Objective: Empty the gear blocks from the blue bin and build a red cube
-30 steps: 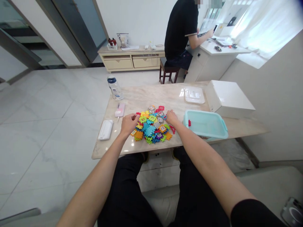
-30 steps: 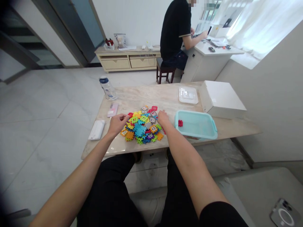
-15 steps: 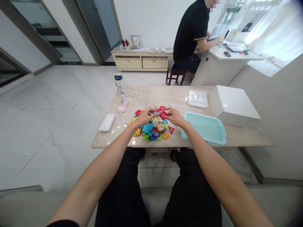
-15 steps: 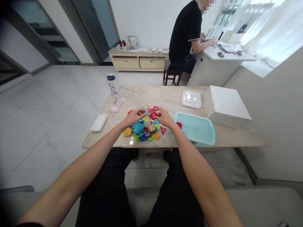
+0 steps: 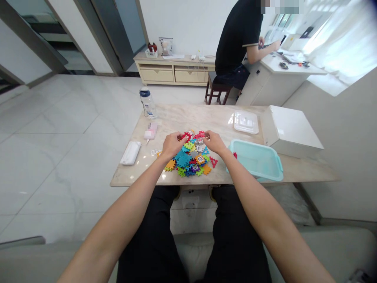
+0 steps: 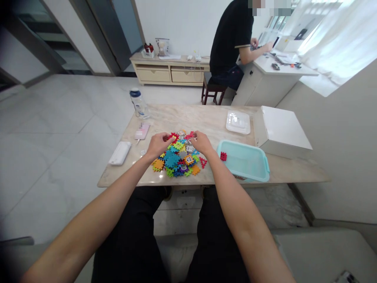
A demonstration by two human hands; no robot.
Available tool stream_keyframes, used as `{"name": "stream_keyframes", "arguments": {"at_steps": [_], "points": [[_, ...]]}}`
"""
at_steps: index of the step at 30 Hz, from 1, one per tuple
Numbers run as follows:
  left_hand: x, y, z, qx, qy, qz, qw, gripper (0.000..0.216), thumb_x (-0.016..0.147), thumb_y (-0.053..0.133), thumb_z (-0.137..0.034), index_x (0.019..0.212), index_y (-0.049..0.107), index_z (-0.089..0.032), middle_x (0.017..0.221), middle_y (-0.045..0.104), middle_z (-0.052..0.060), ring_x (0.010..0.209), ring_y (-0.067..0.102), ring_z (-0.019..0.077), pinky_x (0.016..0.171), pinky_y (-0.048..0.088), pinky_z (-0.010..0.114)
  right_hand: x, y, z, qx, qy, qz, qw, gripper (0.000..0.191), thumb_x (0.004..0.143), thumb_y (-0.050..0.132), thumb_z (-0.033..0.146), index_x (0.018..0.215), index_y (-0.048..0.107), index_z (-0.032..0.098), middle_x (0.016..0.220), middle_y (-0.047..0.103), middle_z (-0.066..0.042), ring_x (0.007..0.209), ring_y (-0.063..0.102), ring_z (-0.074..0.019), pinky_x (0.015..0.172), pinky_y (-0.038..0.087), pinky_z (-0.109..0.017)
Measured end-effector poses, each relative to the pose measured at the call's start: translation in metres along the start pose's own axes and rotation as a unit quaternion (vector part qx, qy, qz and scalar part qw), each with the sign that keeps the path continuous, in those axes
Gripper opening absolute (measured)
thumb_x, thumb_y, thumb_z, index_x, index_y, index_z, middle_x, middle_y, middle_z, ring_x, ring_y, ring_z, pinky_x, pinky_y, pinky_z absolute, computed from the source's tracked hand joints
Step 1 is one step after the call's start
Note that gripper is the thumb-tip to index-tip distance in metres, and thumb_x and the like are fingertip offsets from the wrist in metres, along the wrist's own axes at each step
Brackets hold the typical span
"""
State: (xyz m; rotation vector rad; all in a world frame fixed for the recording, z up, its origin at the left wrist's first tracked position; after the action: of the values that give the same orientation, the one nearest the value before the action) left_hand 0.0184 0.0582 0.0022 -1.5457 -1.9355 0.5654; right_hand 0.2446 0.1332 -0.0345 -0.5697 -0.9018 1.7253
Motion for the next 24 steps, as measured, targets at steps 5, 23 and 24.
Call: {"name": "stream_keyframes", "arguments": {"at_steps": [5, 23, 24], "points": [[-0.005, -0.013, 0.033, -0.010, -0.010, 0.021, 1.000, 0.029, 0.091, 0.074, -0.051, 0.083, 0.079, -0.023, 0.074, 0.077, 0.004, 0.068, 0.068, 0.0217, 0.065, 0.045, 0.033, 0.021, 0.046, -0.005, -0.151, 0.038, 0.083, 0.984, 0.050, 0.104, 0.055, 0.010, 0.153, 0.064, 0.016, 0.152, 0.071, -0.018, 0.140, 0.067, -0.0278, 0.118, 0.050, -0.036], [-0.015, -0.042, 0.062, -0.044, -0.019, 0.028, 0.998, 0.028, 0.091, 0.071, -0.047, 0.080, 0.073, -0.022, 0.076, 0.076, 0.003, 0.074, 0.070, 0.0214, 0.072, 0.049, 0.033, 0.049, 0.082, -0.011, -0.225, 0.070, 0.100, 0.967, 0.040, 0.111, 0.051, 0.018, 0.146, 0.067, 0.011, 0.155, 0.066, -0.024, 0.146, 0.060, -0.0324, 0.120, 0.047, -0.041], [-0.015, -0.041, 0.064, -0.049, -0.018, 0.032, 0.998, 0.028, 0.091, 0.070, -0.047, 0.080, 0.073, -0.022, 0.075, 0.075, 0.003, 0.074, 0.069, 0.0215, 0.072, 0.049, 0.033, 0.049, 0.080, -0.013, -0.230, 0.088, 0.095, 0.965, 0.036, 0.111, 0.052, 0.021, 0.142, 0.070, 0.011, 0.148, 0.069, -0.025, 0.142, 0.063, -0.0340, 0.116, 0.049, -0.042]]}}
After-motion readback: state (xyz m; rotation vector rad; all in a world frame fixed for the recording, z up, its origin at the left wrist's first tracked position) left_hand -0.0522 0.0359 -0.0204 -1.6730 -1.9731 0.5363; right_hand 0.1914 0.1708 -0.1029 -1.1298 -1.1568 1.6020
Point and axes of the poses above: each hand's wrist, its own x-axis towards the middle knuckle, its own y-axis out of the palm, z = x × y, the point moved 5 cm from there along x, towards the middle knuckle
